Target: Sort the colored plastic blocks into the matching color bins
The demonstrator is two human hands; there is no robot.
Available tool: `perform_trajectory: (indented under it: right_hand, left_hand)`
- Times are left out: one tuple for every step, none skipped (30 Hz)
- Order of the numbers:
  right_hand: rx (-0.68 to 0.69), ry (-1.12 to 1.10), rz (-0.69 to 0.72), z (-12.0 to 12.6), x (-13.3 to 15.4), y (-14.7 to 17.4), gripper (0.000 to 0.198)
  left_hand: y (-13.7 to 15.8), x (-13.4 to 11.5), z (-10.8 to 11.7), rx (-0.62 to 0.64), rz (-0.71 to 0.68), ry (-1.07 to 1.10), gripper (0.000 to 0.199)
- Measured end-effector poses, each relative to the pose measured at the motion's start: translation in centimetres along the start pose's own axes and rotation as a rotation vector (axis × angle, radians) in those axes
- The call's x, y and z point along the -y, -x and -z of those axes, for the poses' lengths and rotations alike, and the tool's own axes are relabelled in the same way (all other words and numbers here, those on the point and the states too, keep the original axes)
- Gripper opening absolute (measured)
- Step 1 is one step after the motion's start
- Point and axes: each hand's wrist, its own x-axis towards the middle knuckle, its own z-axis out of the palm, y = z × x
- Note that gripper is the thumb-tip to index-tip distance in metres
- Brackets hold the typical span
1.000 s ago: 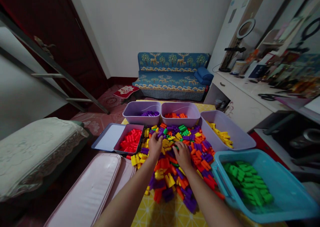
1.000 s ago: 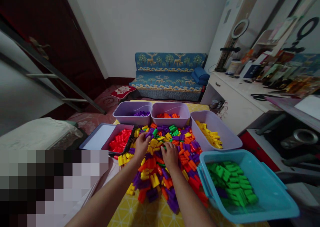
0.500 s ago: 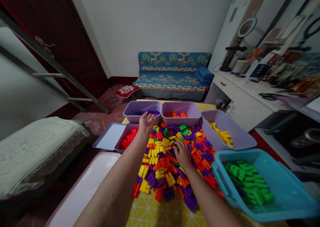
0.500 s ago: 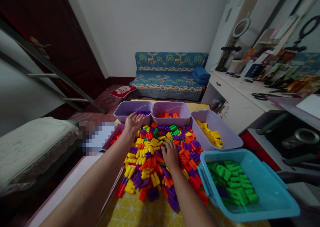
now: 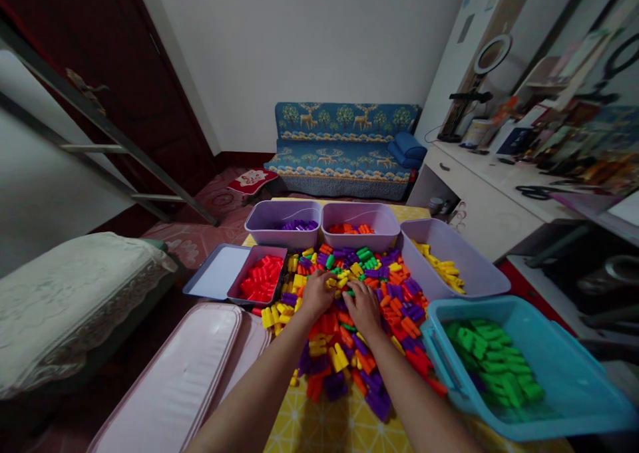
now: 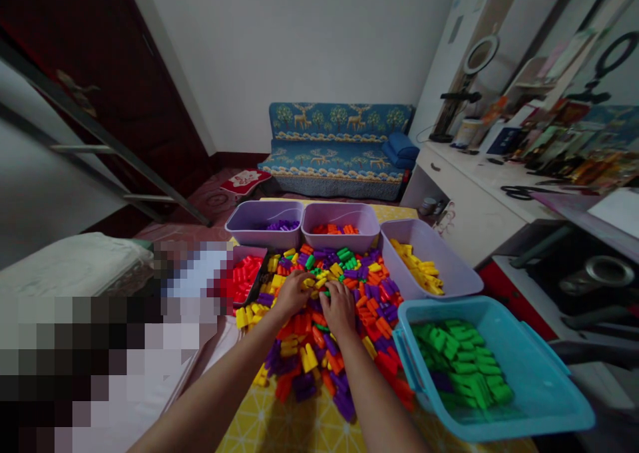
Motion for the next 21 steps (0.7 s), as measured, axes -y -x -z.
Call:
perform_trajectory:
  right_hand:
    - [0.003, 0.005, -0.002, 0.0, 0.0, 0.0, 0.034]
    - [0.004, 0.006, -0.003, -0.1, 0.0, 0.1, 0.035]
    - [0.005, 0.005, -0.001, -0.1, 0.0, 0.1, 0.037]
    - [0.003, 0.001, 0.003, -0.1, 0.0, 0.1, 0.039]
    - [-0.004, -0.002, 0.005, -0.2, 0.0, 0.2, 0.04]
    - [-0.014, -0.005, 0.005, -0.2, 0.0, 0.2, 0.042]
    - [-0.024, -0.008, 0.003, -0.2, 0.0, 0.3, 0.044]
    - [-0.031, -0.012, 0.002, -0.2, 0.0, 0.3, 0.045]
    - [-0.032, -0.015, 0.0, -0.1, 0.1, 0.3, 0.047]
    - [-0.028, -0.021, -0.002, 0.0, 0.1, 0.3, 0.049]
    - [-0.02, -0.028, -0.004, 0.1, 0.2, 0.4, 0.05]
    - [-0.011, -0.037, -0.007, 0.2, 0.2, 0.4, 0.051]
    - [-0.004, -0.047, -0.01, 0.3, 0.3, 0.3, 0.051]
    - [-0.002, -0.059, -0.015, 0.4, 0.3, 0.3, 0.05]
    - [-0.002, -0.075, -0.016, 0.5, 0.3, 0.3, 0.049]
    - [-0.004, -0.096, -0.013, 0.6, 0.4, 0.3, 0.047]
    - [-0.009, -0.119, -0.012, 0.6, 0.4, 0.2, 0.046]
    - [-0.019, -0.145, -0.016, 0.6, 0.4, 0.2, 0.044]
    - [-0.031, -0.174, -0.025, 0.6, 0.5, 0.1, 0.043]
    - [-0.041, -0.201, -0.037, 0.5, 0.5, 0.0, 0.042]
    - [-0.049, -0.223, -0.05, 0.5, 0.6, -0.2, 0.042]
  left_hand:
    - [0.0, -0.1, 0.0, -0.008, 0.011, -0.009, 0.032]
    - [-0.1, -0.1, 0.0, -0.02, 0.035, 0.039, 0.03]
    - [-0.2, 0.0, 0.0, -0.033, 0.062, 0.116, 0.028]
    - [-0.3, 0.2, -0.1, -0.042, 0.085, 0.204, 0.027]
    - [-0.3, 0.4, -0.2, -0.044, 0.103, 0.286, 0.026]
    - [-0.3, 0.6, -0.4, -0.039, 0.118, 0.35, 0.026]
    - [-0.3, 0.8, -0.6, -0.034, 0.13, 0.395, 0.026]
    - [-0.3, 1.0, -0.8, -0.029, 0.142, 0.43, 0.027]
    - [-0.2, 1.2, -1.0, -0.027, 0.154, 0.472, 0.029]
    - [-0.2, 1.3, -1.1, -0.026, 0.164, 0.513, 0.031]
    - [-0.1, 1.4, -1.2, -0.023, 0.171, 0.549, 0.033]
    - [-0.1, 1.5, -1.2, -0.018, 0.177, 0.579, 0.035]
    - [-0.1, 1.6, -1.2, -0.008, 0.183, 0.602, 0.036]
    - [-0.1, 1.7, -1.2, 0.006, 0.188, 0.621, 0.037]
    - [-0.2, 1.7, -1.1, 0.021, 0.194, 0.636, 0.038]
    - [-0.2, 1.7, -1.1, 0.036, 0.2, 0.648, 0.038]
    - [-0.2, 1.8, -1.1, 0.05, 0.205, 0.658, 0.039]
    - [-0.2, 1.8, -1.1, 0.061, 0.207, 0.666, 0.039]
    - [-0.2, 1.8, -1.1, 0.071, 0.208, 0.673, 0.04]
    - [-0.2, 1.9, -1.1, 0.081, 0.204, 0.682, 0.041]
    - [-0.2, 1.9, -1.2, 0.093, 0.195, 0.695, 0.041]
